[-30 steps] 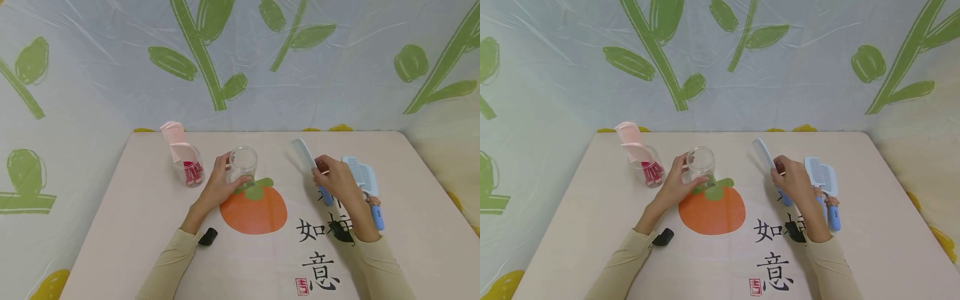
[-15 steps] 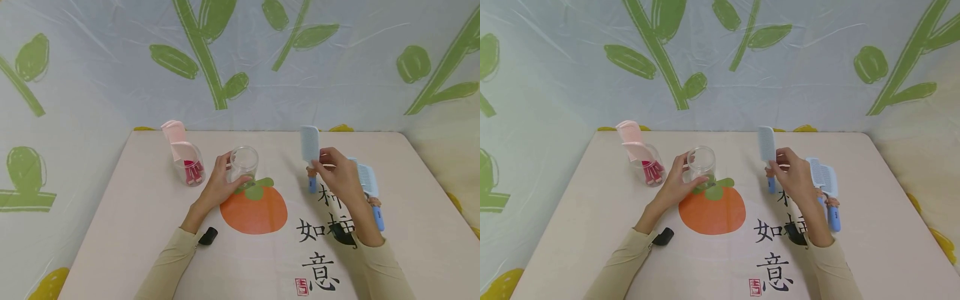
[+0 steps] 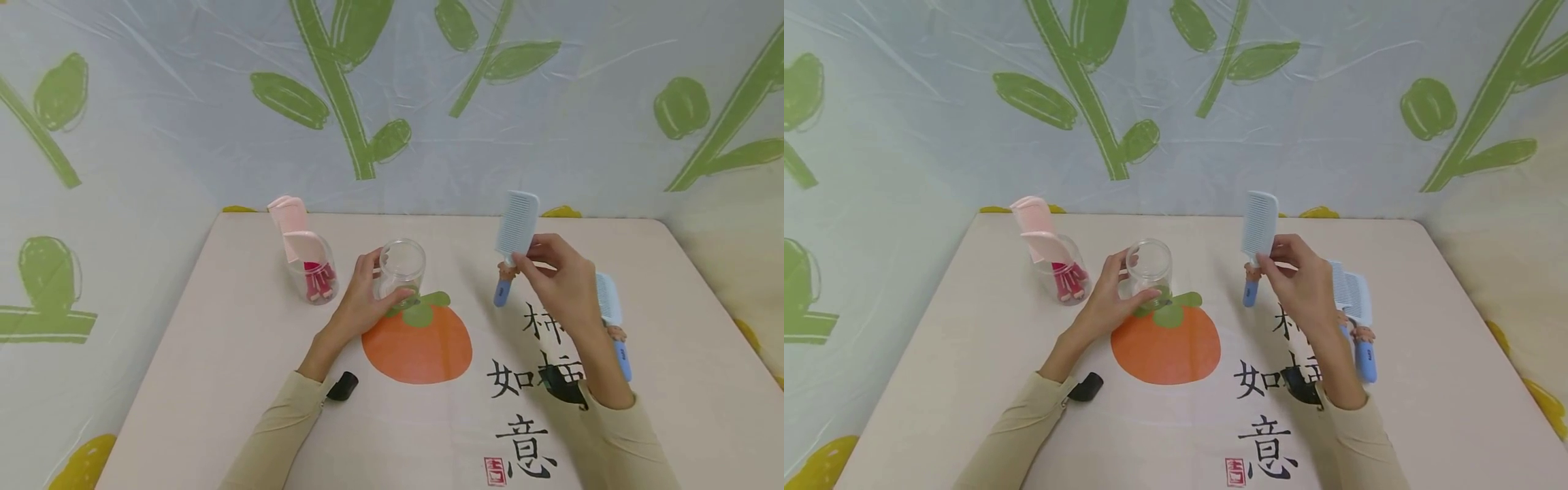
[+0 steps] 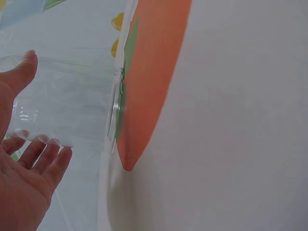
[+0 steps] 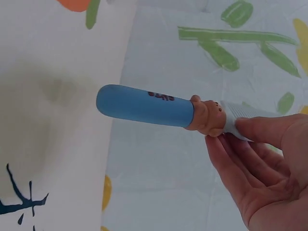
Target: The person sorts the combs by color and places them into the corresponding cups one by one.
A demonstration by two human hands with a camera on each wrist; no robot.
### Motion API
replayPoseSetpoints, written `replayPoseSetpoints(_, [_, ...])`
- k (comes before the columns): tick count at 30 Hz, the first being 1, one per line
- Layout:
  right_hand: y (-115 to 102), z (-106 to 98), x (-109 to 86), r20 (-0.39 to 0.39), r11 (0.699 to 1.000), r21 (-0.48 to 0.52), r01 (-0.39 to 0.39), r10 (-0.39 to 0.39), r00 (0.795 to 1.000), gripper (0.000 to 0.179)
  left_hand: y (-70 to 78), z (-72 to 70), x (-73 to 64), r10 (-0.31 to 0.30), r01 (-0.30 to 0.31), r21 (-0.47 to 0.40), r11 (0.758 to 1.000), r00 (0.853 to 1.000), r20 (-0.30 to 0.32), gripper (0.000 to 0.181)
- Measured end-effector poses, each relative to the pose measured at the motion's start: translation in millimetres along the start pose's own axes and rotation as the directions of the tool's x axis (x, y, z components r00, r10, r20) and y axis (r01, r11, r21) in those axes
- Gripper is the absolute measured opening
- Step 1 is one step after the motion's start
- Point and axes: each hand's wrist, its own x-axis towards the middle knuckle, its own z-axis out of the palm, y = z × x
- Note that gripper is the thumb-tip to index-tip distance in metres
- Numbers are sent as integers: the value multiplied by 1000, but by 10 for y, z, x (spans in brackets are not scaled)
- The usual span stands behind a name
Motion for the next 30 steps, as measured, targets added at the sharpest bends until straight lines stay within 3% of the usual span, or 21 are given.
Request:
replayPoseSetpoints(16, [-286,128,162,-147,982,174,69,-43,988,36,3,-4,-13,-6,6,3,1000,1000,0,85])
replayPoseSetpoints(23, [-392,219,228,-220,944,284,169,-107,970,37,-3,-5,-3,-2,2,9,1000,1000,2,85])
replayPoseSetpoints(30, [-491,307,278,-269,910,360,208,-112,957,35,-16,-6,-3,4,-4,2,1000,1000,3,85])
